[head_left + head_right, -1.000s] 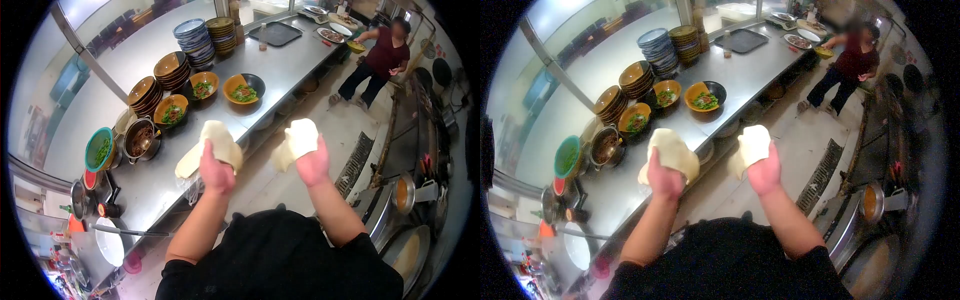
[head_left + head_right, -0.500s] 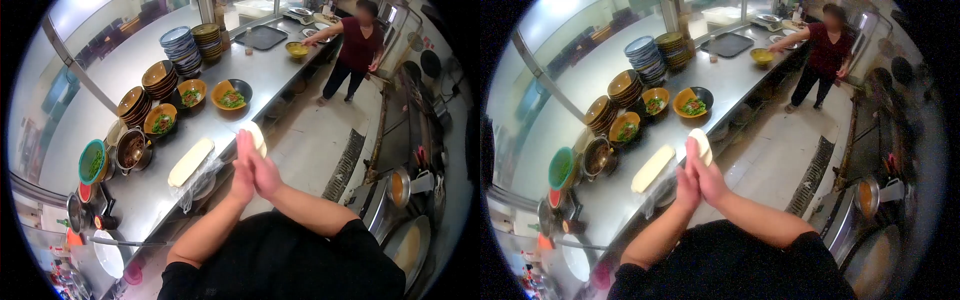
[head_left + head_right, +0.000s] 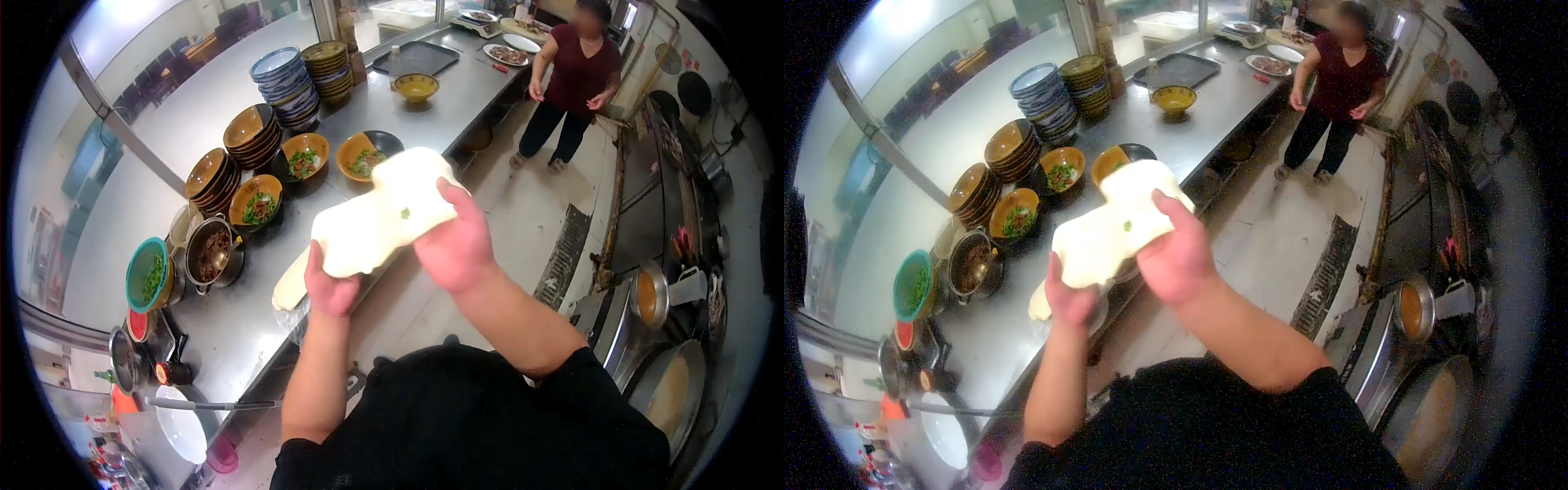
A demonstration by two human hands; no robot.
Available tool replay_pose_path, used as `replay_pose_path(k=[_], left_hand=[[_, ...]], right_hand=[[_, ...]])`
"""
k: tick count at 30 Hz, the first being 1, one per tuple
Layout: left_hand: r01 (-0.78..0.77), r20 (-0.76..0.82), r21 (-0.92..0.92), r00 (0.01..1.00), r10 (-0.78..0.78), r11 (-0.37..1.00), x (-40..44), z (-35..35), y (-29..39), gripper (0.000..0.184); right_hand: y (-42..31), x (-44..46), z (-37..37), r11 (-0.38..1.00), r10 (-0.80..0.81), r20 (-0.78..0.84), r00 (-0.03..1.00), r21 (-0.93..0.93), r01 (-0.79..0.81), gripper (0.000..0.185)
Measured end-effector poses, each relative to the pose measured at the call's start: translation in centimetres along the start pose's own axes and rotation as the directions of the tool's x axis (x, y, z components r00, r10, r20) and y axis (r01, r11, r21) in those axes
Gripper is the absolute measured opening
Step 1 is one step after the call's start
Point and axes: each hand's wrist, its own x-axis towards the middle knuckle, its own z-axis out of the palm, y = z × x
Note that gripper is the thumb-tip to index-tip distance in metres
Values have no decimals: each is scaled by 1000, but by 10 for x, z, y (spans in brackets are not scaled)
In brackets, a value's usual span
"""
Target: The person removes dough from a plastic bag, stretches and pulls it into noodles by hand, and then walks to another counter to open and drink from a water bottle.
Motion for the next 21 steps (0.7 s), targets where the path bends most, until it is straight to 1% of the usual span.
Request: replay_pose_path(k=[1, 2, 3, 4, 5, 6, 8, 9, 10, 11, 12, 13, 14, 15, 16, 17, 19, 20, 21], left_hand=[[55, 2, -19, 999, -55, 998, 5, -2, 7, 56], [34, -102, 41, 994, -29, 999, 4, 4, 10, 49], [32, -103, 45, 994, -28, 998, 4, 2, 11, 49], [5, -209, 95, 978, 15, 996, 3, -3, 12, 49], [-15, -313, 147, 948, 61, 989, 2, -10, 14, 49], [-12, -317, 150, 947, 60, 989, 2, -20, 15, 49], [-76, -468, 169, 871, 148, 983, 5, -53, 20, 47], [-75, -471, 171, 869, 148, 982, 4, -76, 29, 47], [-75, -488, 239, 853, 187, 968, 2, -101, 43, 47], [-73, -502, 305, 835, 226, 950, -6, -119, 61, 47], [-19, -436, 485, 861, 261, 874, -25, -129, 84, 46], [30, -365, 647, 889, 275, 762, -43, -134, 110, 46], [37, -368, 649, 889, 271, 760, -53, -138, 142, 46], [22, -388, 651, 869, 308, 759, -60, -141, 182, 41], [8, -406, 655, 847, 343, 756, -66, -141, 215, 38], [-6, -422, 659, 825, 376, 752, -69, -134, 231, 35], [-163, -501, 544, 724, 474, 823, -56, -88, 235, 32], [-163, -478, 546, 745, 465, 822, -53, -57, 222, 32], [-210, -426, 525, 774, 468, 825, -44, -57, 219, 30]], right_hand=[[-3, 4, -16, 999, -30, -74, 997, -18, 29, 41], [-9, 7, -37, 1000, -20, -118, 993, -2, 20, 41], [-16, 12, -63, 1000, -10, -163, 987, 16, 13, 41], [-25, 17, -92, 1000, -27, -180, 983, -1, 27, 41], [-33, 23, -129, 999, -34, -236, 971, -13, 32, 40], [-42, 27, -168, 999, -43, -291, 956, -25, 37, 40], [-64, 23, -241, 997, -77, -372, 925, -23, 73, 37], [-78, 13, -258, 992, -123, -421, 898, -78, 99, 35], [-94, 4, -274, 984, -170, -465, 869, -135, 120, 34], [-116, -2, -295, 978, -206, -542, 815, -136, 157, 33], [-142, -12, -319, 971, -239, -617, 750, -140, 194, 32], [-174, -25, -346, 953, -296, -581, 758, -238, 189, 32], [-206, -37, -366, 924, -349, -538, 768, -335, 185, 31], [-234, -50, -360, 936, -313, -540, 781, -317, 156, 29], [-260, -51, -367, 929, -356, -626, 694, -321, 187, 27], [-280, -51, -373, 911, -402, -663, 632, -360, 201, 26], [-297, -46, -390, 934, -300, -568, 766, -340, 113, 25], [-287, -42, -379, 932, -308, -568, 763, -339, 124, 25], [-261, -31, -352, 951, -260, -541, 799, -286, 116, 23]])
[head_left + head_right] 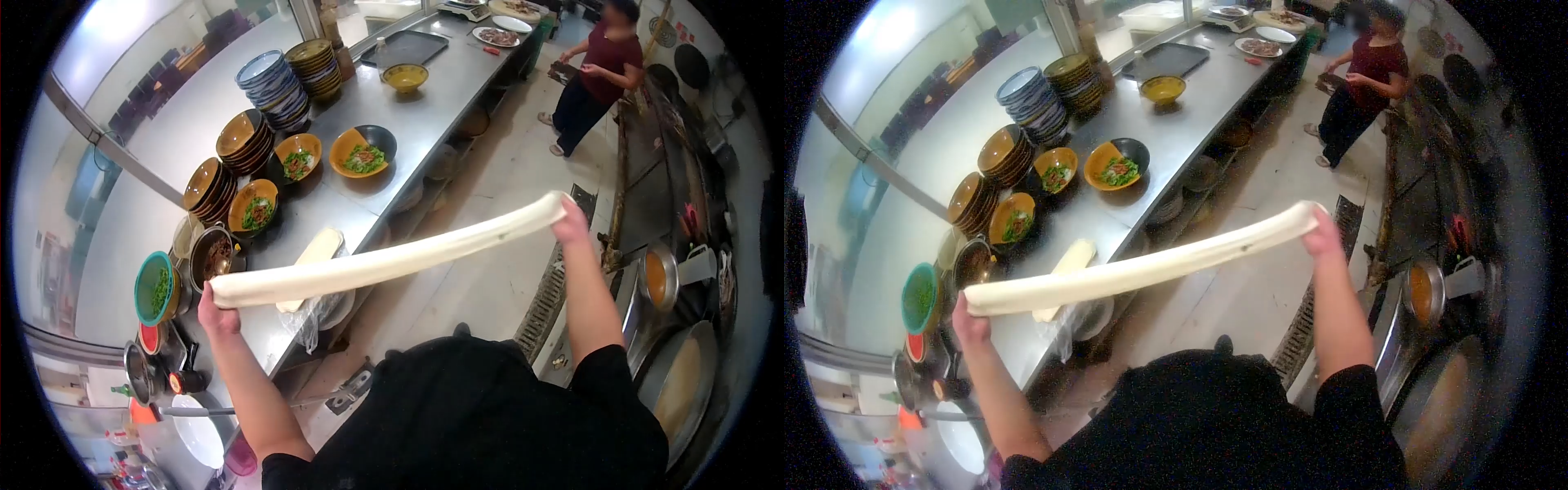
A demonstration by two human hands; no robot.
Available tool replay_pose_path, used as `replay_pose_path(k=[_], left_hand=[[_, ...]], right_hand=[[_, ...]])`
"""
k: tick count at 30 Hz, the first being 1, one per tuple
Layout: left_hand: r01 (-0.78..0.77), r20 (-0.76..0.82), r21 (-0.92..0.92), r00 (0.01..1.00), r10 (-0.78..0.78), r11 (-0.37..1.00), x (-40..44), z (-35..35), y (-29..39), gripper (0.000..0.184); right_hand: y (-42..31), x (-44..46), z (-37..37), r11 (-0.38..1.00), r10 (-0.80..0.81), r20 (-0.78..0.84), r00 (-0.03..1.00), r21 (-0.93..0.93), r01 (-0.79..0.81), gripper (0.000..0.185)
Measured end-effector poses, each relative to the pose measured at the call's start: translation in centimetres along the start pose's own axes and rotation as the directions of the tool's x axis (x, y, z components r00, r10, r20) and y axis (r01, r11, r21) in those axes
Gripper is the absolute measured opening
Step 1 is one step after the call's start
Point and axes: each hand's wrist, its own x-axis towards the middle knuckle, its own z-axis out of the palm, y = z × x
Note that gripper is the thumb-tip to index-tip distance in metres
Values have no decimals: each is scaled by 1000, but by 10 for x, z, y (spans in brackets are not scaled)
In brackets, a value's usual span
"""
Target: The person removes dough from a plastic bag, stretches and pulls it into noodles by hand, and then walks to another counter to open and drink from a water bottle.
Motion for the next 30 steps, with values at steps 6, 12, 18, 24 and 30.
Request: replay_pose_path(k=[6, 12, 18, 24, 30], left_hand=[[-134, 134, 336, 987, 94, 932, 17, 2, -26, 23], [-152, -110, 445, 969, 222, 882, 40, -110, 128, 24], [-172, -1, 295, 984, 181, 940, 59, -34, 35, 24], [-137, -203, 394, 951, 232, 909, 50, -103, 128, 10], [-144, -63, 499, 977, 202, 854, 101, -187, 213, 26]], right_hand=[[26, -44, 28, 999, -34, 42, 999, -33, 35, 32], [-138, -67, -63, 941, -338, -318, 886, -129, 312, 27], [-30, -59, 22, 996, -86, -108, 990, 21, 89, 30], [-177, -64, -154, 974, -227, -227, 947, -45, 223, 39], [-238, -92, -148, 966, -256, -344, 903, -60, 251, 33]])
